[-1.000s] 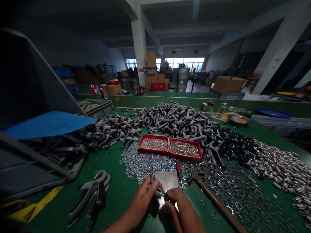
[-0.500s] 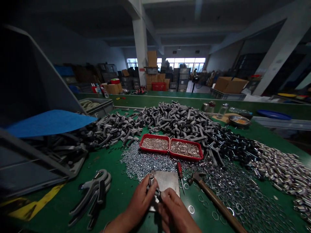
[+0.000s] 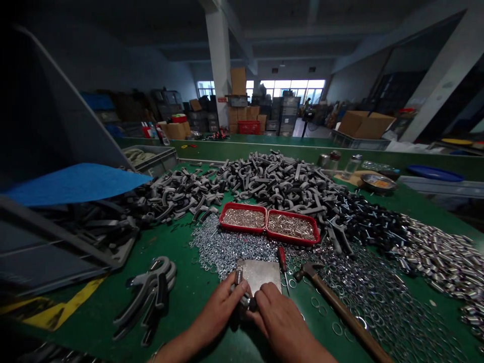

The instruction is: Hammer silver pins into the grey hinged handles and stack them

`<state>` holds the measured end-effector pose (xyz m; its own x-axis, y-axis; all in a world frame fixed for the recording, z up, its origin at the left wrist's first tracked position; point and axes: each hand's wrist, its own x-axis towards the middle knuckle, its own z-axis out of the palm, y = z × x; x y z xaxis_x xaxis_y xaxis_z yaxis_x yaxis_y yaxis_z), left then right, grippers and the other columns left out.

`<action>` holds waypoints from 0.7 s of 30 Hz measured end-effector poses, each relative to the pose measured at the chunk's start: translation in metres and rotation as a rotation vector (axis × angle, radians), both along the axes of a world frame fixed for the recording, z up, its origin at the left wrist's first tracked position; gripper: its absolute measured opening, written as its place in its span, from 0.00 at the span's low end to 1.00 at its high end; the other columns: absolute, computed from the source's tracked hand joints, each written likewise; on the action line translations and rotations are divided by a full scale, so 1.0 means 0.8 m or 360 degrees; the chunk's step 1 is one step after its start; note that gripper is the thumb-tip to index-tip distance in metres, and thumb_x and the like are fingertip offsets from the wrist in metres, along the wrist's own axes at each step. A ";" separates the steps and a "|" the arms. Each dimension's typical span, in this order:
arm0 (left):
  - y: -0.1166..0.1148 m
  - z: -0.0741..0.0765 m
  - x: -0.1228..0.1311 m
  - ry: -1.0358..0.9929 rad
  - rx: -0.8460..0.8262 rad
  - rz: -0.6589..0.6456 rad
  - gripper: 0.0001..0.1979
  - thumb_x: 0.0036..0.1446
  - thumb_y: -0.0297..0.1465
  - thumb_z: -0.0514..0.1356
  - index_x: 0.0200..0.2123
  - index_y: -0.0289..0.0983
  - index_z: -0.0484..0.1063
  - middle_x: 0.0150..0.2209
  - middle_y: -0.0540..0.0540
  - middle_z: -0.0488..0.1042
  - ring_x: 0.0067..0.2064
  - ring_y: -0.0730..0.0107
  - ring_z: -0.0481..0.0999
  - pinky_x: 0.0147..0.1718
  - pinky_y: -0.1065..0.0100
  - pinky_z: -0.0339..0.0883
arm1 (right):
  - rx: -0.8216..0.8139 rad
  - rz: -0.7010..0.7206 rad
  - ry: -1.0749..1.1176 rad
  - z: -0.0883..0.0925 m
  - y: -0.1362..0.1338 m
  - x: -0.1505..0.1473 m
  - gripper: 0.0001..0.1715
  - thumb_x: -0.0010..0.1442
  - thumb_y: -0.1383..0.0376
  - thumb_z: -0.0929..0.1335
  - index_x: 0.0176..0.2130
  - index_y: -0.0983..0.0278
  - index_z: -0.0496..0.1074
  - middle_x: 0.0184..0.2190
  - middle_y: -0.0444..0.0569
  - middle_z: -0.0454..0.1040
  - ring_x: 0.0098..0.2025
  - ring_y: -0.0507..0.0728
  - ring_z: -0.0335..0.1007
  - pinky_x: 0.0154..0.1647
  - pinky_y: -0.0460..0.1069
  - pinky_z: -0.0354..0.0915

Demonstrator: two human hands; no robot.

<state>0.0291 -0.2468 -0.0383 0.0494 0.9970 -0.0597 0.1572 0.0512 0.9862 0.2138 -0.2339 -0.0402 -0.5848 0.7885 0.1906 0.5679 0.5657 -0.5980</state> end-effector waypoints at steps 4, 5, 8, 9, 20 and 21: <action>-0.003 -0.003 -0.001 0.0206 0.0157 -0.0003 0.13 0.67 0.41 0.52 0.36 0.39 0.68 0.34 0.48 0.73 0.37 0.64 0.72 0.39 0.67 0.62 | -0.0880 0.0011 0.0520 -0.012 -0.013 -0.023 0.37 0.67 0.39 0.51 0.25 0.60 0.66 0.21 0.45 0.68 0.23 0.54 0.64 0.27 0.48 0.63; -0.003 -0.004 -0.002 0.0256 0.0204 -0.0017 0.13 0.67 0.41 0.52 0.36 0.39 0.68 0.34 0.48 0.72 0.37 0.65 0.71 0.39 0.67 0.61 | -0.1264 0.0034 0.0694 -0.016 -0.019 -0.031 0.40 0.67 0.38 0.46 0.21 0.59 0.60 0.15 0.42 0.62 0.17 0.52 0.58 0.22 0.47 0.60; 0.001 -0.010 -0.009 0.0346 0.0258 -0.0086 0.13 0.67 0.40 0.53 0.33 0.39 0.68 0.31 0.49 0.70 0.35 0.66 0.69 0.37 0.67 0.60 | -0.1958 0.0036 0.0839 -0.020 -0.029 -0.041 0.45 0.62 0.36 0.37 0.18 0.58 0.55 0.09 0.38 0.53 0.10 0.49 0.46 0.15 0.45 0.51; 0.003 -0.013 -0.011 0.0336 0.0229 -0.0105 0.14 0.67 0.41 0.52 0.33 0.39 0.67 0.31 0.49 0.70 0.35 0.66 0.69 0.37 0.67 0.61 | -0.1901 0.0015 0.0747 -0.019 -0.028 -0.038 0.46 0.62 0.35 0.39 0.21 0.59 0.60 0.11 0.41 0.59 0.11 0.50 0.49 0.16 0.45 0.52; -0.006 0.002 -0.015 0.0315 0.0317 -0.0205 0.16 0.68 0.43 0.50 0.36 0.38 0.68 0.33 0.48 0.72 0.35 0.66 0.70 0.37 0.66 0.62 | -0.0861 -0.0074 0.0300 -0.013 -0.027 -0.026 0.42 0.70 0.45 0.43 0.32 0.61 0.71 0.21 0.47 0.69 0.26 0.56 0.69 0.28 0.49 0.64; -0.006 0.004 -0.016 0.0347 0.0348 -0.0244 0.16 0.68 0.43 0.50 0.36 0.38 0.68 0.33 0.48 0.72 0.35 0.66 0.70 0.38 0.66 0.62 | -0.0931 -0.0030 0.0297 -0.012 -0.028 -0.026 0.43 0.70 0.45 0.42 0.33 0.61 0.71 0.20 0.46 0.69 0.24 0.56 0.68 0.26 0.48 0.64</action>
<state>0.0165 -0.2518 -0.0354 0.2091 0.9693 0.1292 0.3552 -0.1984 0.9135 0.1931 -0.2563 -0.0499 -0.5682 0.8032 -0.1790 0.4303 0.1046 -0.8966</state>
